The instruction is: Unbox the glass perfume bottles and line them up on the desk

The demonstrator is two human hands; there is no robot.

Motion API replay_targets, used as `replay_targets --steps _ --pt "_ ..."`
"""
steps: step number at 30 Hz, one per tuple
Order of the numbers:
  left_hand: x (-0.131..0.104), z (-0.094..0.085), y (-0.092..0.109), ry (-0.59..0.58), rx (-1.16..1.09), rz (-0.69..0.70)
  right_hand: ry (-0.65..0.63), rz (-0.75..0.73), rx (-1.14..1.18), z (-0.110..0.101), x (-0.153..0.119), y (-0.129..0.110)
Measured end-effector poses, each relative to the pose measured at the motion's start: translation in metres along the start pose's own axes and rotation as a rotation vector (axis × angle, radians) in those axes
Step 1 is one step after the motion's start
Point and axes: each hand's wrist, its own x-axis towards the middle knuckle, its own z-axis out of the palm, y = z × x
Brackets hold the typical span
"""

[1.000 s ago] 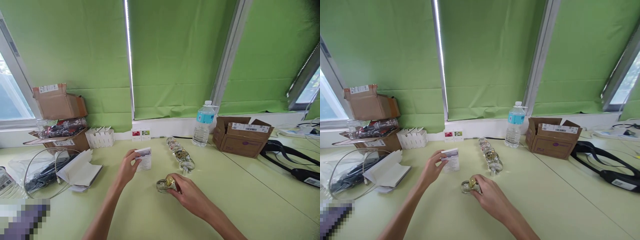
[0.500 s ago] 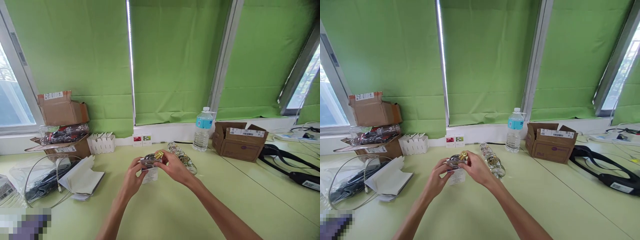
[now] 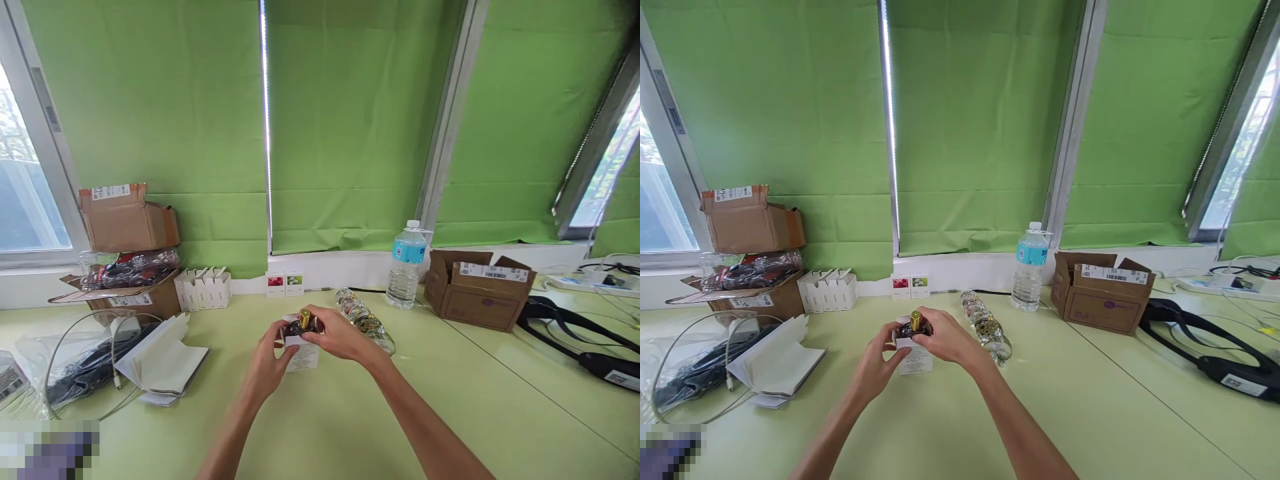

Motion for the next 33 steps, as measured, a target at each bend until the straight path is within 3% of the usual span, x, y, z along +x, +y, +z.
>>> replay_targets --steps 7,13,23,28,33 --pt "-0.002 0.006 -0.007 0.04 0.013 0.041 0.1 0.032 -0.094 0.005 0.003 -0.005" --pt "-0.002 0.006 -0.009 0.025 0.03 0.05 0.116 0.062 0.007 0.005 0.003 -0.008" --pt "-0.002 0.006 -0.002 0.008 0.092 0.123 0.135 -0.057 -0.165 0.014 0.0 -0.014" --pt "-0.002 0.007 -0.004 0.034 0.036 0.071 0.199 -0.011 -0.165 0.02 0.001 -0.012" --pt "-0.002 0.007 -0.007 0.029 0.046 0.026 0.189 -0.057 -0.227 0.021 0.002 -0.011"
